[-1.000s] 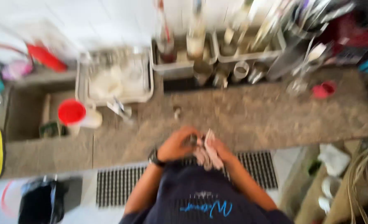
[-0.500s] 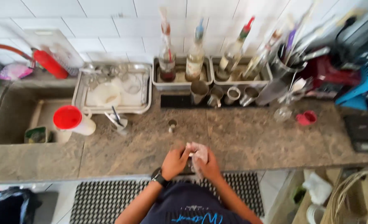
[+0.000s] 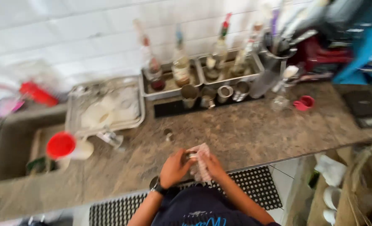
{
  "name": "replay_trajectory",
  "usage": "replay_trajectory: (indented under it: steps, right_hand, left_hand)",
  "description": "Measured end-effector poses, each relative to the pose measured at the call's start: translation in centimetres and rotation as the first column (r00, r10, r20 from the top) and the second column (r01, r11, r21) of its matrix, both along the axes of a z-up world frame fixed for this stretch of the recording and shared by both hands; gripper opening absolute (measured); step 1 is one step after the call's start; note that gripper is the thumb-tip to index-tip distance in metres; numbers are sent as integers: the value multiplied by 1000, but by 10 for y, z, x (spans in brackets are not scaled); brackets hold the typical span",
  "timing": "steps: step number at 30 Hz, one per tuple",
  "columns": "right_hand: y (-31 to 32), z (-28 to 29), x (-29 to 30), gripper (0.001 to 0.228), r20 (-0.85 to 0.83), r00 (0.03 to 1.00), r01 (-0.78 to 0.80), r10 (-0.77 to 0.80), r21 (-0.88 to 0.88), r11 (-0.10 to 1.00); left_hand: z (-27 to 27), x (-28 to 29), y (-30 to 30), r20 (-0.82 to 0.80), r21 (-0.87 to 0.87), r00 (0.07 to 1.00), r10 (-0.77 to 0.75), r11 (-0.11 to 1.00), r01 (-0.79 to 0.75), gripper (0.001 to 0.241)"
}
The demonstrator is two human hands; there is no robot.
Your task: Cleaning and wiping down various coffee-making tools like jiggers, shakers, and milk pitchers at a coffee shop counter.
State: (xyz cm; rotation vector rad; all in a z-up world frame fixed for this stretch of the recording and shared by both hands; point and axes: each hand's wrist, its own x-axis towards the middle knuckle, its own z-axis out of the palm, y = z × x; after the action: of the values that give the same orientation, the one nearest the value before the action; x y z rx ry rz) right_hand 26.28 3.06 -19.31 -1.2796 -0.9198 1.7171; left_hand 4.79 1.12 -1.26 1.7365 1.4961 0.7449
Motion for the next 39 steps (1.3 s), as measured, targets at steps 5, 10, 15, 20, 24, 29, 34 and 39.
replay_trajectory:
  steps: [5,10,15,20,24,29,34,39]
  right_hand:
    - [0,64,-8,52,123,987,-129,99,262,956]
    - [3,51,-8,62,88,984,-176,154,367,914]
    - [0,27,-17,57,-96,995,-10,30,198,980]
    - [5,12,2,62,-105,976,-161,193,258,953]
    - [6,50,9,71,32,973,-225,228,341,913]
    - [-1,67,2,71,156,961,-272,228,385,882]
    - [1,81,6,63,144,953,-300,265,369,879]
    - [3,24,20,65,104,959,-264,265,-23,964]
  left_hand:
    - [-19,5,14,111,-225,983,149,967,-121,32]
    - [-19,-6,17,280,-482,941,188,876,-31,37]
    - [2,-6,12,66,-220,998,17,976,-2,44]
    - [21,-6,9,6,-122,999,-47,991,47,47]
    - [22,-9,13,-115,-176,991,-62,984,41,44]
    - [0,-6,17,39,-398,999,34,917,-15,51]
    - [10,-3,12,130,-421,991,40,907,19,37]
    - [13,-5,9,-56,-42,991,-121,992,119,47]
